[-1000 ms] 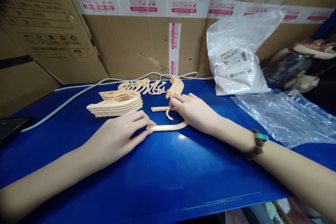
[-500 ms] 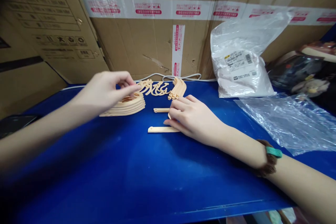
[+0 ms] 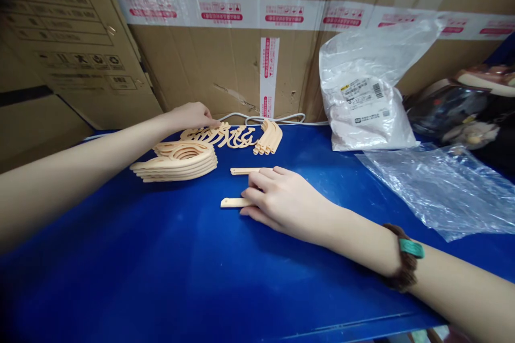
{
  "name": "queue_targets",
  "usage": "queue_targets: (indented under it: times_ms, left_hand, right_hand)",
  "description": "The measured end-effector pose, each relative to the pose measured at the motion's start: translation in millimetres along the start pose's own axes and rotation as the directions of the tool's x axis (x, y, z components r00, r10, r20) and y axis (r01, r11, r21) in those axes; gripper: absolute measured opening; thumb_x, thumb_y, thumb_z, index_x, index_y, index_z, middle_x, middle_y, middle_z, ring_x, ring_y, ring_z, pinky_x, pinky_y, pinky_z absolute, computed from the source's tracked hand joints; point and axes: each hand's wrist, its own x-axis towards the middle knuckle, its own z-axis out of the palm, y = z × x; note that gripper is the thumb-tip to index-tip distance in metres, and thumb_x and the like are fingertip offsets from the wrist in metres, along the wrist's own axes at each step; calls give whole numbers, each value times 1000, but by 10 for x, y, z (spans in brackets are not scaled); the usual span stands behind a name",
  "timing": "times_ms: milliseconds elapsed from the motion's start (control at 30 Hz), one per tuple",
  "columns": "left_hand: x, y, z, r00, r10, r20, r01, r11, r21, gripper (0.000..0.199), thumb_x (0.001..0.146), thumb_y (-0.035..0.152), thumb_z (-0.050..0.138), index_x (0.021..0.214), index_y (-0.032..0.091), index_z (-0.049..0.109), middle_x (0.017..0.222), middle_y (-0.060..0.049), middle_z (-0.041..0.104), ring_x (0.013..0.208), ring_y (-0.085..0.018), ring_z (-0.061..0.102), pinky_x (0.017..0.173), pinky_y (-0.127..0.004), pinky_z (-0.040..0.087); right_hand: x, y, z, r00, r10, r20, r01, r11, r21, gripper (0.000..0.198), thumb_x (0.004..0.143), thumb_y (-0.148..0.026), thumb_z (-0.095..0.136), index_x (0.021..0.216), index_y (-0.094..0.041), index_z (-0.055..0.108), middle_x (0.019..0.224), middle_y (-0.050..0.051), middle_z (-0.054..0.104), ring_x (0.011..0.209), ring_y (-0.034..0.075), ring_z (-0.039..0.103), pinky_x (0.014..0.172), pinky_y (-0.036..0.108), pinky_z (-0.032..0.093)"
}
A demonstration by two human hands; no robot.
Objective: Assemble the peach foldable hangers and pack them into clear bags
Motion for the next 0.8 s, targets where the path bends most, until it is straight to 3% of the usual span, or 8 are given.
queue_targets:
  times_ms: [233, 400, 467, 533, 600, 667, 700, 800]
  left_hand:
    - [86, 25, 64, 999, -33, 36, 33, 999, 1, 30, 63, 44, 70, 72, 16, 68, 80, -14, 68, 84, -32, 64, 67, -37, 43]
    - [64, 5, 39, 1000, 15, 6, -14, 999, -52, 28, 73, 43, 65, 67, 16, 65, 66, -8, 64, 72, -24, 62, 62, -31, 40]
    - [14, 38, -49, 997, 54, -55, -57, 996, -68, 32, 83, 43, 57, 74, 13, 65, 69, -9, 65, 72, -22, 61, 63, -31, 40]
    - [-93, 104, -189, 982, 103, -161, -117, 990, -79, 33, 93, 37, 44, 94, 10, 63, 82, -9, 68, 77, -20, 61, 68, -29, 41]
    - [-277, 195, -356, 941, 186, -282, -220, 971, -91, 32, 99, 28, 31, 121, 11, 47, 99, -6, 68, 83, -14, 60, 74, -25, 42]
    - [-528, 300, -505, 811, 389, -437, -457, 887, -58, 33, 103, 28, 26, 129, 11, 37, 96, -3, 67, 77, -11, 59, 76, -24, 43]
    - [-666, 353, -559, 765, 441, -470, -502, 865, -6, 32, 103, 28, 27, 129, 14, 37, 95, -1, 66, 76, -11, 58, 78, -25, 42]
    - [-1059, 487, -586, 734, 482, -478, -466, 870, 161, 30, 101, 25, 31, 126, 15, 43, 87, -1, 64, 75, -14, 59, 77, -28, 40]
  right_hand:
    - [21, -44, 10, 1000, -15, -14, 15, 1000, -16, 29, 103, -22, 33, 89, -14, 56, 81, 5, 57, 71, 17, 51, 73, 32, 39]
    - [3, -49, 8, 1000, -5, -12, 6, 1000, 26, 25, 104, -24, 33, 90, -16, 52, 78, 3, 58, 64, 16, 52, 62, 29, 38]
    - [-7, -49, 9, 1000, 4, 18, -5, 1000, 31, 25, 104, -25, 31, 92, -16, 51, 79, 3, 60, 62, 15, 54, 59, 28, 38]
    - [-15, -47, 10, 999, 14, 39, -16, 999, 34, 27, 105, -26, 29, 94, -16, 52, 82, 4, 63, 62, 14, 58, 56, 28, 37]
    - [-24, -44, 7, 999, 22, 43, -24, 999, 42, 29, 105, -28, 27, 96, -16, 52, 85, 5, 67, 61, 14, 61, 54, 27, 36]
    - [-31, -41, -1, 999, 39, 38, -41, 998, 49, 31, 106, -29, 25, 98, -16, 52, 84, 5, 69, 59, 13, 63, 52, 27, 34]
    - [-33, -40, -6, 998, 49, 34, -51, 997, 54, 31, 106, -29, 25, 99, -15, 52, 83, 5, 70, 58, 13, 63, 52, 27, 34]
    - [-36, -37, -16, 997, 69, 26, -71, 995, 75, 29, 105, -30, 27, 101, -16, 52, 81, 4, 71, 58, 14, 64, 52, 26, 34]
